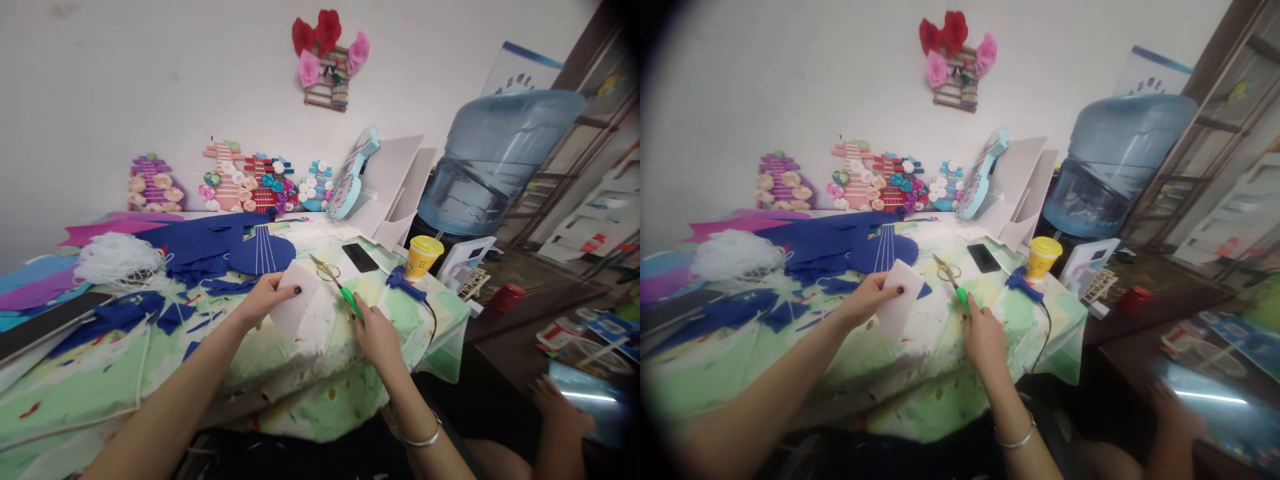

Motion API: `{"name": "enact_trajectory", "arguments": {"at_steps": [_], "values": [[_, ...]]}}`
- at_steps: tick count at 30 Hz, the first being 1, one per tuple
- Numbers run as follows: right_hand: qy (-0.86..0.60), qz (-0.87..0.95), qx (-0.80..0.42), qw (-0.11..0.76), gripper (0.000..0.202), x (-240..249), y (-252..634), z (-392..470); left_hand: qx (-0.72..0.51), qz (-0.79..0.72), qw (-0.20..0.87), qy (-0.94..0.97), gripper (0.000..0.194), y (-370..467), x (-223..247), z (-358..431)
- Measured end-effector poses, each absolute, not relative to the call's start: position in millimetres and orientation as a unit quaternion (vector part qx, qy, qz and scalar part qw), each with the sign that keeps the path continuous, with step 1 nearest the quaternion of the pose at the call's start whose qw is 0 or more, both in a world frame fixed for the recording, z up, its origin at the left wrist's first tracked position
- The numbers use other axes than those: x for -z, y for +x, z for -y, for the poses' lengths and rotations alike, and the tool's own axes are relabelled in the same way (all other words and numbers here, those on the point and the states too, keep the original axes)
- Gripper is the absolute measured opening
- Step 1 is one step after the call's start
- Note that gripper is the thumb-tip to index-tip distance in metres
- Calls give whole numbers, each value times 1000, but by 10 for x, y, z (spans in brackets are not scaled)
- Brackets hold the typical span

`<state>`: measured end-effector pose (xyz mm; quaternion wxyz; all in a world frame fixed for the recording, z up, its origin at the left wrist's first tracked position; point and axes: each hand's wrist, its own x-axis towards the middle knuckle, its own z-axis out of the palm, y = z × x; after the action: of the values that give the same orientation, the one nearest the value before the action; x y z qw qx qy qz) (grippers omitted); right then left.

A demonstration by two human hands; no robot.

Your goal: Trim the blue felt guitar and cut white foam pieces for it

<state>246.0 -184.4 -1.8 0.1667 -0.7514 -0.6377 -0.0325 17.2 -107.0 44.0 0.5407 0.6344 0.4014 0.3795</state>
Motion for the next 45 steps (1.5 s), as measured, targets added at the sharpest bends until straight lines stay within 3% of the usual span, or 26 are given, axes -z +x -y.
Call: {"name": "enact_trajectory", "arguments": {"at_steps": [3, 5, 8, 10, 12, 17, 22, 27, 32, 35, 41, 45], "values": [[-746, 633, 39, 203, 46, -27, 2462, 1805, -378, -386, 562, 626, 43, 186, -397, 1118], [-709, 643, 23, 288, 36, -112, 2457, 1804, -364, -382, 570, 630, 40, 199, -406, 1152], [-550, 684, -104, 468, 31, -315, 2396, 1866, -326, -383, 565, 654, 36, 230, -459, 1211], [-457, 687, -218, 521, 33, -458, 2318, 1929, -301, -371, 554, 682, 32, 259, -499, 1250], [-420, 690, -276, 521, 31, -567, 2238, 1978, -285, -349, 542, 709, 29, 285, -529, 1281], [-447, 697, -240, 506, 7, -667, 2184, 1985, -258, -313, 518, 753, 26, 295, -589, 1315], [-483, 701, -161, 500, 13, -673, 2293, 1931, -229, -317, 532, 751, 23, 273, -657, 1320], [-519, 662, -101, 531, 18, -535, 2349, 1874, -353, -400, 555, 638, 33, 339, -619, 1341], [-450, 631, -283, 564, 35, -264, 2112, 1882, -427, -392, 567, 586, 38, 509, -501, 1419], [-466, 591, -312, 579, 37, -115, 1971, 1897, -451, -377, 592, 551, 39, 562, -472, 1457], [-540, 587, -233, 556, 41, -72, 2064, 1916, -562, -242, 679, 405, 28, 378, -533, 1365], [-577, 612, -190, 506, 41, -98, 2121, 1924, -594, -261, 626, 433, 45, 279, -549, 1301]]}}
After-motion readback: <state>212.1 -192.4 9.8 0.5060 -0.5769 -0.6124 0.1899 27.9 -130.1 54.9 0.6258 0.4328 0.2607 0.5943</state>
